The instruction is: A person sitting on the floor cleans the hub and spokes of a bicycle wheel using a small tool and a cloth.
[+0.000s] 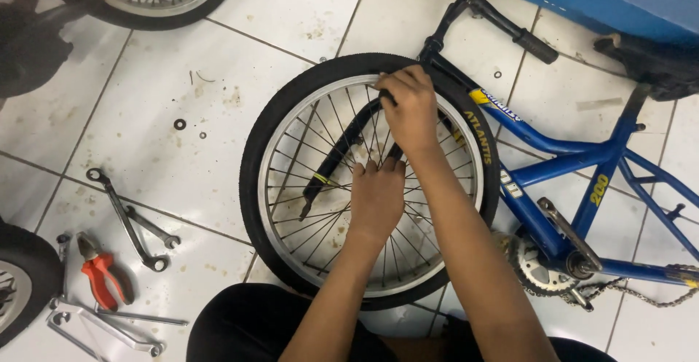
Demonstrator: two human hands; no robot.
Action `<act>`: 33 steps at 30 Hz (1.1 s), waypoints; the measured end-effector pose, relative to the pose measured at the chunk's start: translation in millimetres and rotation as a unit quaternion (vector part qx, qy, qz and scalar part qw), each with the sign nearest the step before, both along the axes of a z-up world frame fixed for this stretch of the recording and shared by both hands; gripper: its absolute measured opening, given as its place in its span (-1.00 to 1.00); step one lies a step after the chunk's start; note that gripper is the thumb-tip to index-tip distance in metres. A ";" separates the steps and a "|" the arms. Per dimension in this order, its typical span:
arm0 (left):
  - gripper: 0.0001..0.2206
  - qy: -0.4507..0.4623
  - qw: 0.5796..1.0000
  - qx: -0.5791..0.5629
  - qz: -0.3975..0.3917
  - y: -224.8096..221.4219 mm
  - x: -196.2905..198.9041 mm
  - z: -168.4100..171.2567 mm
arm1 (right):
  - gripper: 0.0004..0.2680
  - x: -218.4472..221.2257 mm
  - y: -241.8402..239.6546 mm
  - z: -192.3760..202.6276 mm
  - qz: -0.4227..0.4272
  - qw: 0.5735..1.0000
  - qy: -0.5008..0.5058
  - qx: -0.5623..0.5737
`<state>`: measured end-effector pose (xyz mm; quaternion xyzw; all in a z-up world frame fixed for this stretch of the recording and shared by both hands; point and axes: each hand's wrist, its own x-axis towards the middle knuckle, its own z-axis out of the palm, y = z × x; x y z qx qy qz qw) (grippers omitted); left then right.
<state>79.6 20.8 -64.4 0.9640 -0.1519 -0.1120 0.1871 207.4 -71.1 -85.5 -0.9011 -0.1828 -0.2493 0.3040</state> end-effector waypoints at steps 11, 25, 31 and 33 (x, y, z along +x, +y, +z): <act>-0.68 0.010 1.000 -0.017 0.014 2.3 0.7 18.5 | -0.77 -5.6 -23.6 -2.6 -0.131 0.989 -0.017 0.063; -0.56 0.117 0.970 -0.215 0.013 108.0 6.6 100.8 | -0.73 14.7 -9.1 18.5 -0.046 0.994 0.100 0.018; -0.20 0.169 0.918 -0.094 0.346 213.8 29.9 60.4 | -0.75 22.6 8.6 7.8 -0.084 0.991 0.101 0.013; -0.14 0.229 0.875 -0.223 0.363 208.7 42.2 9.7 | -0.73 22.0 26.7 8.3 -0.064 0.993 0.096 -0.001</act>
